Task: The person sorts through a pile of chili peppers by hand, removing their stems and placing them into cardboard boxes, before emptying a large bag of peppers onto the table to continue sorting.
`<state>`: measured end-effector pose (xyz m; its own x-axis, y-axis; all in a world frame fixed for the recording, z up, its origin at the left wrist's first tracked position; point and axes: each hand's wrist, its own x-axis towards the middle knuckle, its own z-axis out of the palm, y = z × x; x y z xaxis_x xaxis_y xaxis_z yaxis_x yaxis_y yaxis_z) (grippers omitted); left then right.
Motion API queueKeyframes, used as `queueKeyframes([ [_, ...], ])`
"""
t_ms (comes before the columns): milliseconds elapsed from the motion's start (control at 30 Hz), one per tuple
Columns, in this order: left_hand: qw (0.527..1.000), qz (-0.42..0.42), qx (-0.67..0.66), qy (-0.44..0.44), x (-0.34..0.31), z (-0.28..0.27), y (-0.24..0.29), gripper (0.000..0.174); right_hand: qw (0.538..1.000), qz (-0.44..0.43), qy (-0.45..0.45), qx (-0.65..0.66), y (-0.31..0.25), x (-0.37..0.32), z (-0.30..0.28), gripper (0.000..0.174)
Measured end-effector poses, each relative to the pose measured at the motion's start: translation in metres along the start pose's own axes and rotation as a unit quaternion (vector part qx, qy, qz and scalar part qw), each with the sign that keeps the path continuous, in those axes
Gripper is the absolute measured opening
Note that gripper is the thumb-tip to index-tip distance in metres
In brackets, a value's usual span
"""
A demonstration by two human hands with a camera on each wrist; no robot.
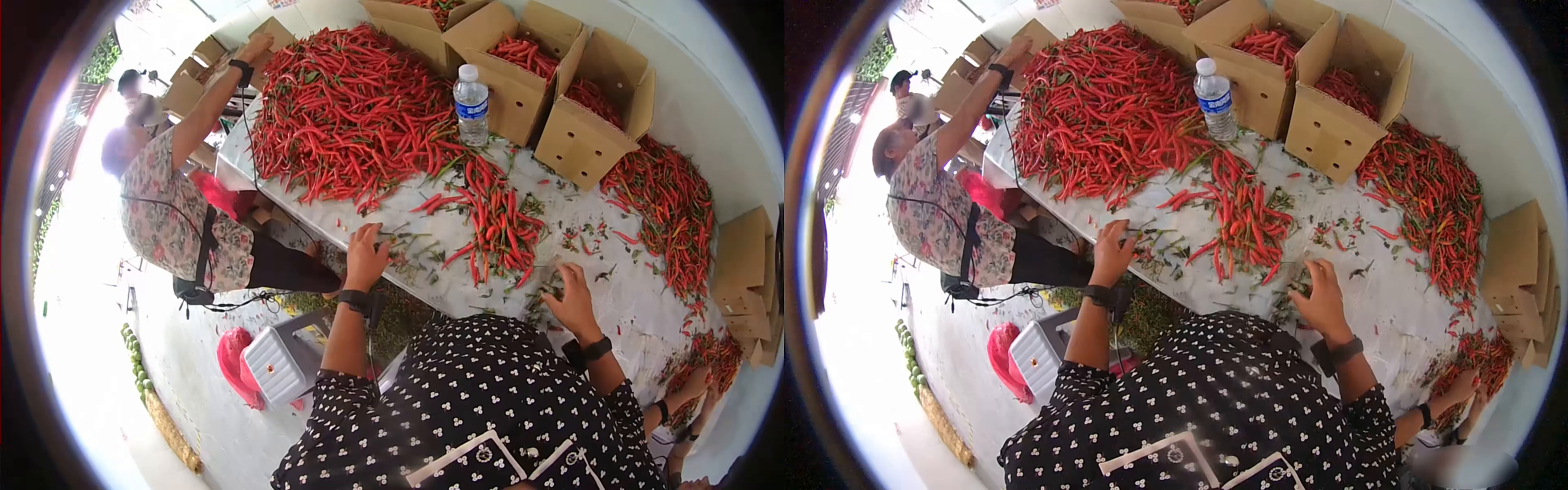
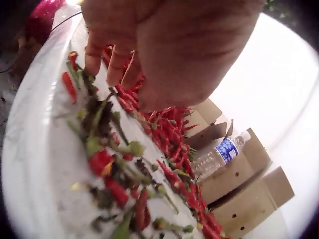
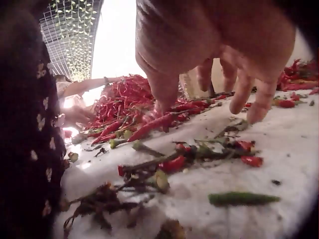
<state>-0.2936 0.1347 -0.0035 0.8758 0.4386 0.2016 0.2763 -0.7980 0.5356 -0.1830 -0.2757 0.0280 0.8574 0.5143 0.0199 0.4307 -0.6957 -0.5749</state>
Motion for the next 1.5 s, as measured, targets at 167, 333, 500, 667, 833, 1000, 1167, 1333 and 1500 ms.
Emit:
queueKeyframes([
  [167,0.998,0.057,0.028,-0.021,-0.005,0.003,0.035,0.056,0.994,0.079,-0.065,0.027,-0.01,-0.019,0.001,0.059],
  [333,0.992,0.107,0.004,-0.064,-0.007,0.01,0.048,0.043,0.995,0.047,-0.07,-0.044,-0.023,-0.028,0.008,0.05],
  [500,0.97,0.138,-0.014,-0.201,-0.025,-0.004,0.041,0.022,0.994,0.046,-0.096,-0.038,-0.023,-0.033,0.014,0.03],
  [667,0.93,0.11,-0.095,-0.339,0.0,-0.016,0.026,0.021,0.995,0.02,-0.098,-0.027,-0.028,-0.056,0.018,0.018],
  [833,0.988,0.113,-0.063,-0.082,0.064,0.021,0.046,0.031,0.966,0.007,-0.255,-0.045,-0.036,-0.081,0.007,0.015],
  [1000,0.989,0.07,0.044,-0.122,0.081,0.054,0.064,0.033,0.944,0.036,-0.323,-0.057,-0.034,-0.098,0.005,0.02],
  [1167,0.983,0.092,0.052,-0.148,0.066,0.059,0.075,0.028,0.981,-0.038,-0.187,-0.04,-0.033,-0.067,0.004,0.021],
  [1333,0.963,0.076,-0.181,-0.184,0.057,0.058,0.1,0.031,0.968,0.1,-0.117,0.201,-0.069,0.008,0.004,0.02],
  [1500,0.918,0.154,-0.253,-0.266,0.035,0.033,0.158,0.03,0.904,0.126,-0.066,0.403,-0.1,0.067,0.011,0.024],
])
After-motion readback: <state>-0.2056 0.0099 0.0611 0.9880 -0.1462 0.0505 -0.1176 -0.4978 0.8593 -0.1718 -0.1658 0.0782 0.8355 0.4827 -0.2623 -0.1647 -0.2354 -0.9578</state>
